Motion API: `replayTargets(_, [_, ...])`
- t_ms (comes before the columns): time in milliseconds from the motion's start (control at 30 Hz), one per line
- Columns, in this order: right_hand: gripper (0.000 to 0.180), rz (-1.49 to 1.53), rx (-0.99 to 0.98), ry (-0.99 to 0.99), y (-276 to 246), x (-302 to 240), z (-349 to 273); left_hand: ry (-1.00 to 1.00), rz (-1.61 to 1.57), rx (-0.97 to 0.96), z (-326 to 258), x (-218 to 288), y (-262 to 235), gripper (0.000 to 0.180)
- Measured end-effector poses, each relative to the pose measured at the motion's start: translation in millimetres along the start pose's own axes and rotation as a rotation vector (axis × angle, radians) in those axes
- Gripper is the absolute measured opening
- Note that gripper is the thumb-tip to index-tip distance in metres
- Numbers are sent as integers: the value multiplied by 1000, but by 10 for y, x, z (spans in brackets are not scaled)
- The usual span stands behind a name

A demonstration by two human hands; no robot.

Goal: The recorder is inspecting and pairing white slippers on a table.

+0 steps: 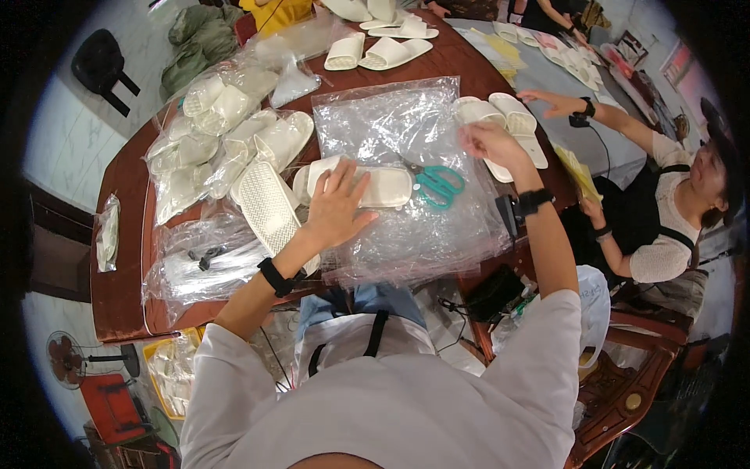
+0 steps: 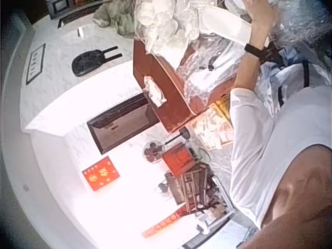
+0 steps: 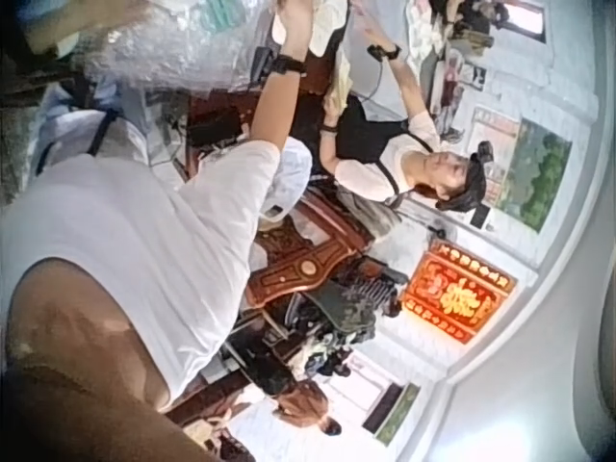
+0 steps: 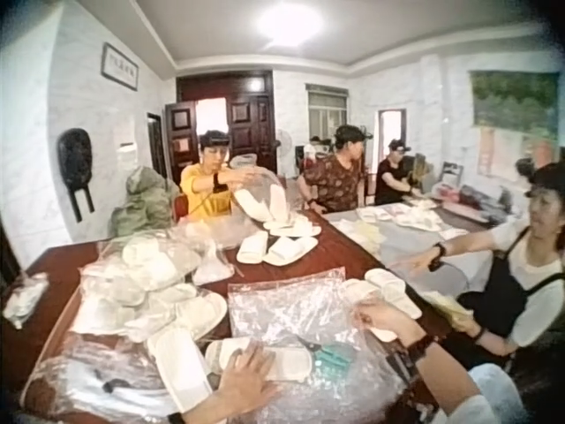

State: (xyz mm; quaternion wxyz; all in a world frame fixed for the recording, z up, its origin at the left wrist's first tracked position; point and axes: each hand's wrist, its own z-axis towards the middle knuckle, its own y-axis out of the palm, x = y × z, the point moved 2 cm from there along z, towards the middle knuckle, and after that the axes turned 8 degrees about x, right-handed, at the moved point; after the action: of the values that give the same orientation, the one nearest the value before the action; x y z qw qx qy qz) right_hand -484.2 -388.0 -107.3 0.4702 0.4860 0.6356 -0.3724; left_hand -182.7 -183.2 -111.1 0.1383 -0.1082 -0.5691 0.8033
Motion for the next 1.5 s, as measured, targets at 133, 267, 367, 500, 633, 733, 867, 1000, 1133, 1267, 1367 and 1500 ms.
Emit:
replayTargets(133, [33, -470, -202, -22, 292, 94, -526, -32, -22, 11, -39, 0, 3, 73])
replayTargets(267, [47, -1080, -33, -562, 582, 206, -832, -44, -5, -12, -20, 46, 13, 74])
replayTargets(367, [50, -1171, 101, -461, 653, 196, -937, -39, -3, -3, 2, 51, 30, 74])
replayTargets(500, [43, -1309, 306, -433, 507, -11, -1177, -45, 0, -15, 11, 48, 28, 72])
replayTargets(633, [36, -1256, 645, -670, 198, -301, -1526, -84, 2, -28, -13, 49, -2, 72])
replayTargets(733, [25, -1197, 802, -730, 353, -659, -1833, -100, 11, -44, 11, 79, -6, 73])
replayTargets(867, [26, -852, 530, -774, 798, -681, -1774, -117, 15, -80, 9, 83, -24, 72])
replayTargets(1000, [27, -1033, 315, -718, 897, -117, -1271, -70, -108, 52, -58, 30, -166, 66])
replayTargets(1133, [34, -1165, 180, -652, 707, 260, -1000, -182, -298, 282, -289, -247, -624, 59])
replayTargets(1267, [35, -1100, 161, -624, 793, 81, -1243, -569, -67, 447, -917, -780, -706, 65])
replayTargets(1367, [31, -1026, 248, -645, 1234, -366, -1758, -712, -239, 538, -1377, -1081, -484, 71])
replayTargets(1500, [28, -672, 18, -714, 2043, -413, -2221, -866, -648, 514, -1478, -1158, -308, 76])
